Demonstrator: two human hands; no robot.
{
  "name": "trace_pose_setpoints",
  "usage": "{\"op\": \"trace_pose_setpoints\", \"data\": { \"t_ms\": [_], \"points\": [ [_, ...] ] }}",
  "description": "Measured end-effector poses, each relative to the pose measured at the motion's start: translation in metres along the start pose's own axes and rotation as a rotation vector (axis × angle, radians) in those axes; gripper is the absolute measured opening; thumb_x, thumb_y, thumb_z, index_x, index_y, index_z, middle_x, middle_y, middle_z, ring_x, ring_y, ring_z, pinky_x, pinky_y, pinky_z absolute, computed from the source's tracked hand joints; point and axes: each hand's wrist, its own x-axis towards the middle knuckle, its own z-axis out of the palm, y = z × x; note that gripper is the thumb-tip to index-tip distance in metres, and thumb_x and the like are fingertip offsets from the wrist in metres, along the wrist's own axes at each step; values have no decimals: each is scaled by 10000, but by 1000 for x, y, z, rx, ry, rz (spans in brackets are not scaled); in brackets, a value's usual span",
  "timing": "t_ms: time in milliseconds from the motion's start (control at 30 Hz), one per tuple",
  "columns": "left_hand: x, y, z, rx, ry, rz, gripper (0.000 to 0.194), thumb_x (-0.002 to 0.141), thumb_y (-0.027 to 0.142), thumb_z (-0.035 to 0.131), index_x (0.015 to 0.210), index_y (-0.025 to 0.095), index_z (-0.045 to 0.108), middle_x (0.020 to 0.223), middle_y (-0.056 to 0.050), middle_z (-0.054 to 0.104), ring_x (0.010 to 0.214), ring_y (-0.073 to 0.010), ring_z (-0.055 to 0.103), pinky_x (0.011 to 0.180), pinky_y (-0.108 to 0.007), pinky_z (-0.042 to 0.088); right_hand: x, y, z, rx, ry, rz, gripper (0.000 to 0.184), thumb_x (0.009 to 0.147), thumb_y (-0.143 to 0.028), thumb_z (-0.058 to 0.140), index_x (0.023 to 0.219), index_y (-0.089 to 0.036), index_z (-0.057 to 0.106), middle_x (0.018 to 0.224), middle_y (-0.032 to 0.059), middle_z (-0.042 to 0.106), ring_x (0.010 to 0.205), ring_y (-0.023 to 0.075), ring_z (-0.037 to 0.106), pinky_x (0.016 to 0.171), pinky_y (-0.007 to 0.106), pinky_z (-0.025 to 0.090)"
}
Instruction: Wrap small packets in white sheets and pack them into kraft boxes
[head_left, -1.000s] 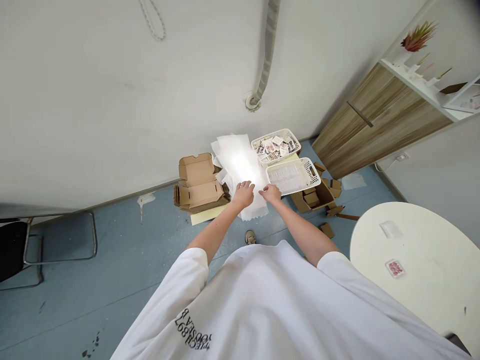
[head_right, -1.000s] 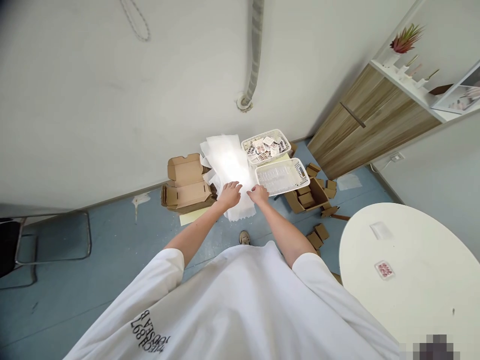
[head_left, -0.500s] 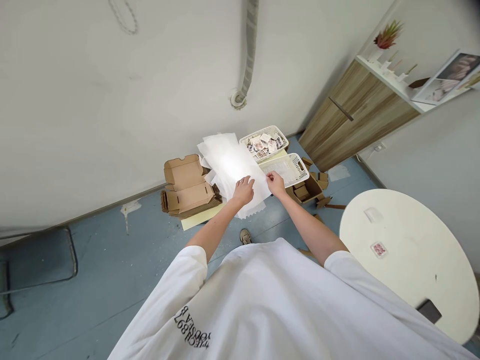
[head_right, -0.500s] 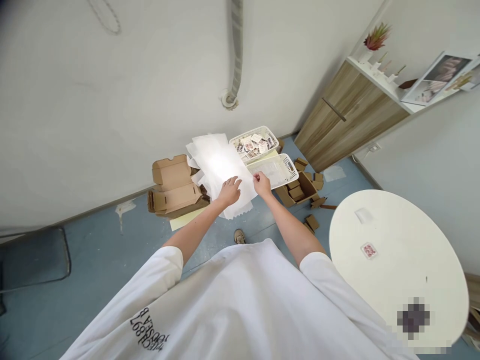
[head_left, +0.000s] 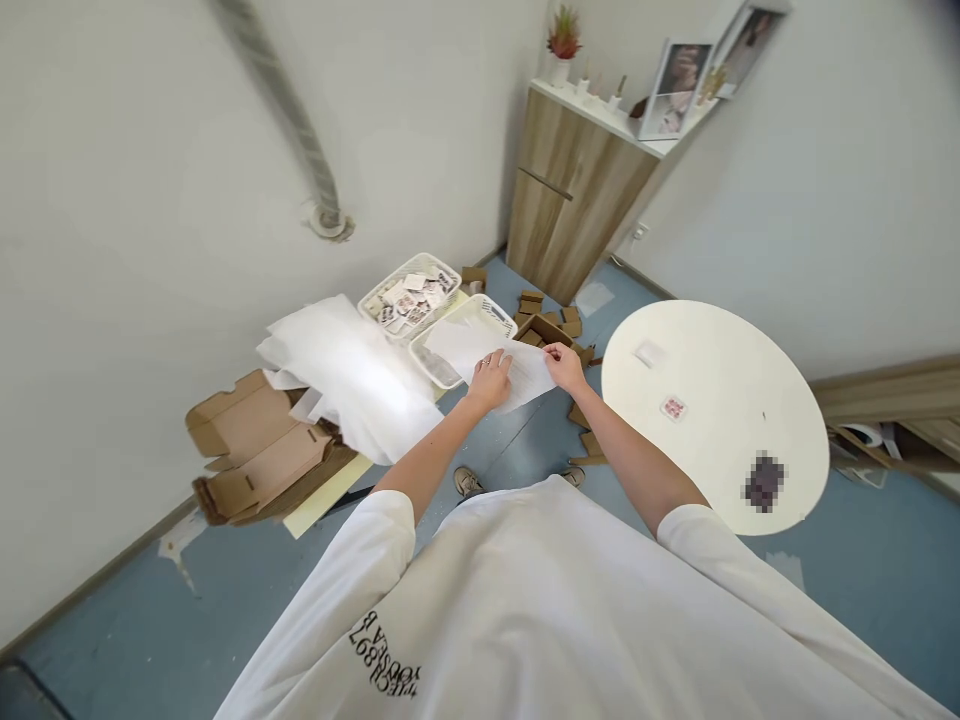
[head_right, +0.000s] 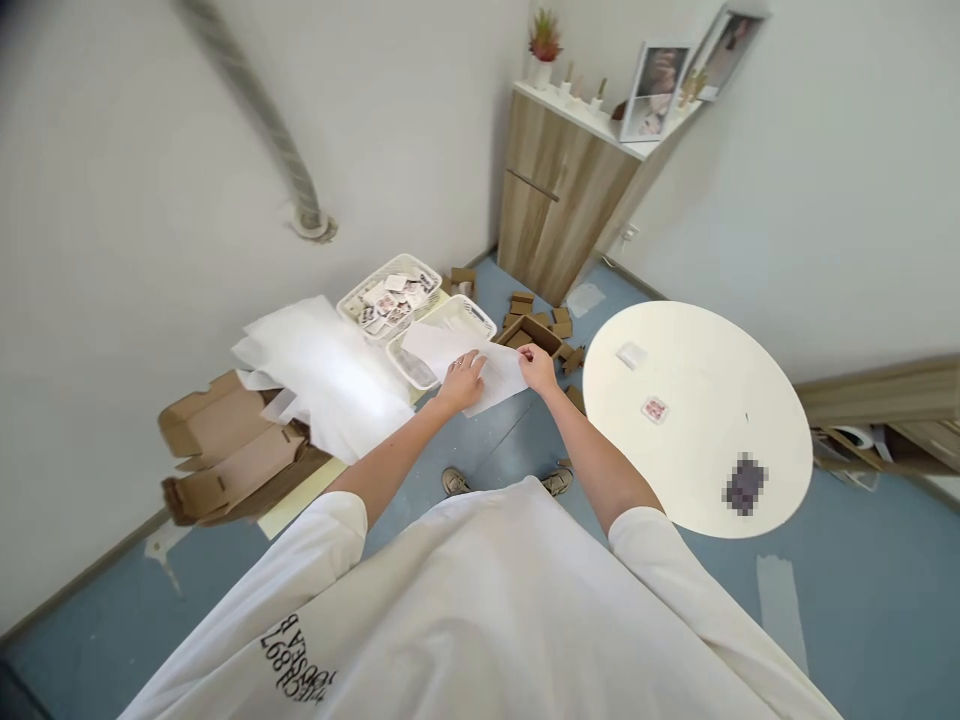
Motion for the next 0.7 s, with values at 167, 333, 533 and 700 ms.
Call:
{"op": "trace_pose_setpoints", "data": {
  "t_ms": [167,333,533,700],
  "points": [
    [50,91,46,38,-64,92,577,920,147,496,1494,192,464,1584,-176,429,1447,-375,417,1172,-556,369,-7,78,-88,40,94,53,225,838,-290,544,965,-220,717,1024,47,765,919,219,679,876,373,540],
    [96,183,105,30,-132,158,574,931,148,466,1505,167,452,1558,-201,455,1434,-381,434,1170,-560,365,-14,164,-175,73,131,152,242,831,-285,551,991,-223,722,970,41,760,861,209,672,842,365,544],
    [130,270,167,22,-244,185,563,934,167,513,1492,211,455,1642,-167,372,1496,-378,381,1184,-561,352,-27,262,-259,79,211,303,257,796,-291,560,975,-223,732,908,35,744,845,214,662,849,376,543],
    [147,316,198,57,-355,242,532,966,198,483,1497,177,456,1563,-207,469,1460,-383,435,1178,-561,353,-43,333,-293,297,525,552,318,749,-301,547,999,-197,713,942,55,716,822,199,645,776,337,548]
  ]
}}
